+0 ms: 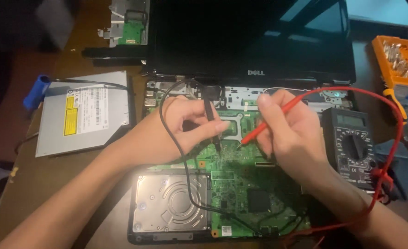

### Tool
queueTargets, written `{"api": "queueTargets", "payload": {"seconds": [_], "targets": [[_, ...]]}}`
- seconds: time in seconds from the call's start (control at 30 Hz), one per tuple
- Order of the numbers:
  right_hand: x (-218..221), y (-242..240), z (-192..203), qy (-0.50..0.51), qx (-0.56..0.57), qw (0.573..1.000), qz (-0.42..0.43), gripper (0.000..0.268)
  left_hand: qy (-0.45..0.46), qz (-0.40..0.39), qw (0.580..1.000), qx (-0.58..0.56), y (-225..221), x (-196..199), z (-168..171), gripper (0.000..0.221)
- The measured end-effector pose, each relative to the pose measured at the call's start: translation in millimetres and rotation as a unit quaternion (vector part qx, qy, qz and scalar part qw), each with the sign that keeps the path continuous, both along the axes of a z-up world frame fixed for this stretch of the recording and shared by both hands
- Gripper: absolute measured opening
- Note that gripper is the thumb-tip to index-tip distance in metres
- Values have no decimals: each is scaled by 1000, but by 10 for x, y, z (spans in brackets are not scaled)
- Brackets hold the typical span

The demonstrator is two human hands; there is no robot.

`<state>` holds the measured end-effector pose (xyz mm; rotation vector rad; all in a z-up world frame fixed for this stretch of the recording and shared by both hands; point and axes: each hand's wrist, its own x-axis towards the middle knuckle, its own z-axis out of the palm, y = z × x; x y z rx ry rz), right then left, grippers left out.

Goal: Testing and cleaning components of a disassembled laptop using a multimeter and a cloth.

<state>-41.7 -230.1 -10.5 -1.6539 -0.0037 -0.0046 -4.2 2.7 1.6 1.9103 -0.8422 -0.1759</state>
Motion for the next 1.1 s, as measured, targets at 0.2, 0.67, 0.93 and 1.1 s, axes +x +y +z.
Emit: {"api": "queueTargets", "payload": {"seconds": [0.2, 0.67, 0.93, 1.1], "targets": [[-111, 57, -7, -13, 4, 1000, 17, 17, 0, 24, 999, 34, -36, -11, 1, 25], [-86, 59, 52, -6, -179, 982, 65, 18, -44, 18, 999, 4, -64, -11, -37, 15], [-62, 93, 63, -140, -234, 954, 126, 20, -67, -7, 998, 16, -56, 26, -49, 13], [-61, 97, 69, -55, -255, 960, 107, 23, -60, 0, 998, 16, -68, 5, -34, 13]]}}
